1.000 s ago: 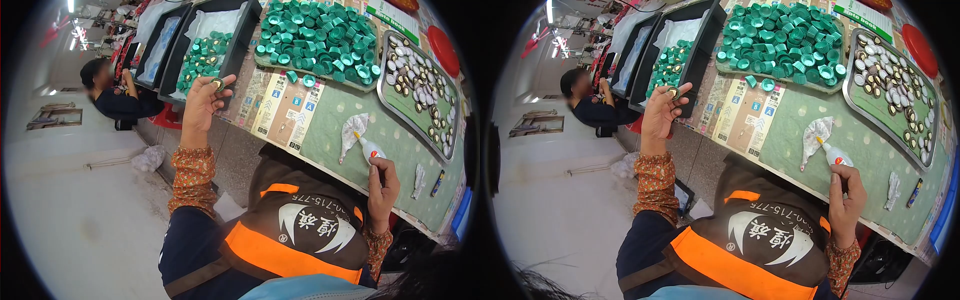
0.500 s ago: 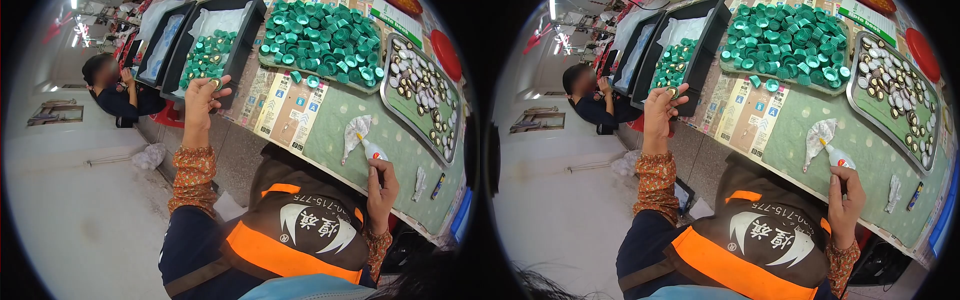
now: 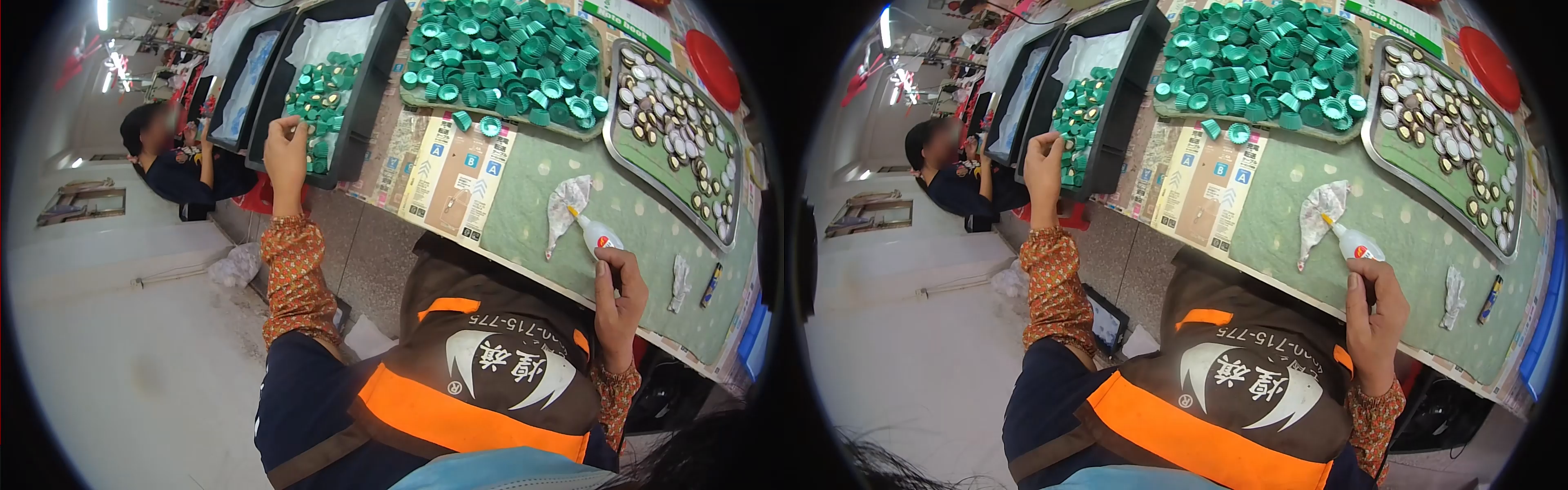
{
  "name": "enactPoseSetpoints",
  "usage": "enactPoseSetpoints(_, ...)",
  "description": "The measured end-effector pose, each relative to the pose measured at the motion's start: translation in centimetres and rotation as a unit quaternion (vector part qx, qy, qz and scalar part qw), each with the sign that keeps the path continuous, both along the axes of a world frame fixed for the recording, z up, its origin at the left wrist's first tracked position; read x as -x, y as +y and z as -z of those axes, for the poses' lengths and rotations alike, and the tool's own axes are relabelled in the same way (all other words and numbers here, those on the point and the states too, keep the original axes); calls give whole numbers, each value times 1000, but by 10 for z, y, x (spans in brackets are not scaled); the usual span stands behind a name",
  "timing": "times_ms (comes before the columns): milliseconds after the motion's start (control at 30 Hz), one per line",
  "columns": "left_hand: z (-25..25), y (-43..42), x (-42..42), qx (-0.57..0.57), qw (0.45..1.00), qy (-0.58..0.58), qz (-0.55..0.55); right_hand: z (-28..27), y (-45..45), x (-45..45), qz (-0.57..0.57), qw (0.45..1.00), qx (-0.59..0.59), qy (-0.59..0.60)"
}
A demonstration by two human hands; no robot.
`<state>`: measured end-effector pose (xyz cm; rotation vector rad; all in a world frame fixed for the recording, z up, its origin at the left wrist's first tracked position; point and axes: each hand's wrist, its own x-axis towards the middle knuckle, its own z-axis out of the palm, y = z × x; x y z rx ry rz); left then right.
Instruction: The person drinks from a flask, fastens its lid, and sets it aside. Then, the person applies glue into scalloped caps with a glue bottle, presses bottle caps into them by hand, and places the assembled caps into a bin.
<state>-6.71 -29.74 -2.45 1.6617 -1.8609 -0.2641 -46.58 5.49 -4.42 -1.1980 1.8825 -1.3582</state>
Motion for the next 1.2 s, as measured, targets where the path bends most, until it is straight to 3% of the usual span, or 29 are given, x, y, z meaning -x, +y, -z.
enactPoseSetpoints(100,-15,30,52,172,976,-126,37,3,-1,3,12,998,17,53)
enactPoseSetpoints(133,-14,36,67,143,982,-74,103,5,-1,5,12,997,19,77)
enactPoseSetpoints(200,-4,53,100,81,967,-77,230,11,-3,7,-2,985,20,170)
enactPoseSetpoints(267,-2,70,140,104,931,-133,325,11,-8,8,-13,964,16,266)
enactPoseSetpoints(333,11,74,163,111,923,-151,337,5,-16,2,-16,932,3,361)
enactPoseSetpoints(467,32,67,183,92,915,-207,333,7,-22,-3,-27,918,-54,392)
enactPoseSetpoints(567,38,65,183,91,917,-186,340,23,-20,2,-28,920,-71,384)
enactPoseSetpoints(633,38,74,181,19,944,-109,311,32,-18,8,-31,922,-75,378)
enactPoseSetpoints(733,26,99,188,-184,932,103,296,34,-18,15,-18,949,-7,314)
enactPoseSetpoints(767,23,110,191,-263,901,190,289,30,-18,13,-9,979,-15,205)
enactPoseSetpoints(833,31,131,198,-277,844,260,379,18,-16,5,11,999,-35,-17)
enactPoseSetpoints(933,4,167,210,-285,822,185,457,-2,-21,-10,16,962,-34,-269)
enactPoseSetpoints(967,-3,176,213,-294,813,152,479,-3,-22,-15,0,967,-25,-253)
enactPoseSetpoints(1067,6,193,219,-175,818,134,531,-5,-23,-28,-26,976,-3,-214)
enactPoseSetpoints(1200,5,195,216,-393,732,237,504,-4,-21,-28,-8,974,-17,-227)
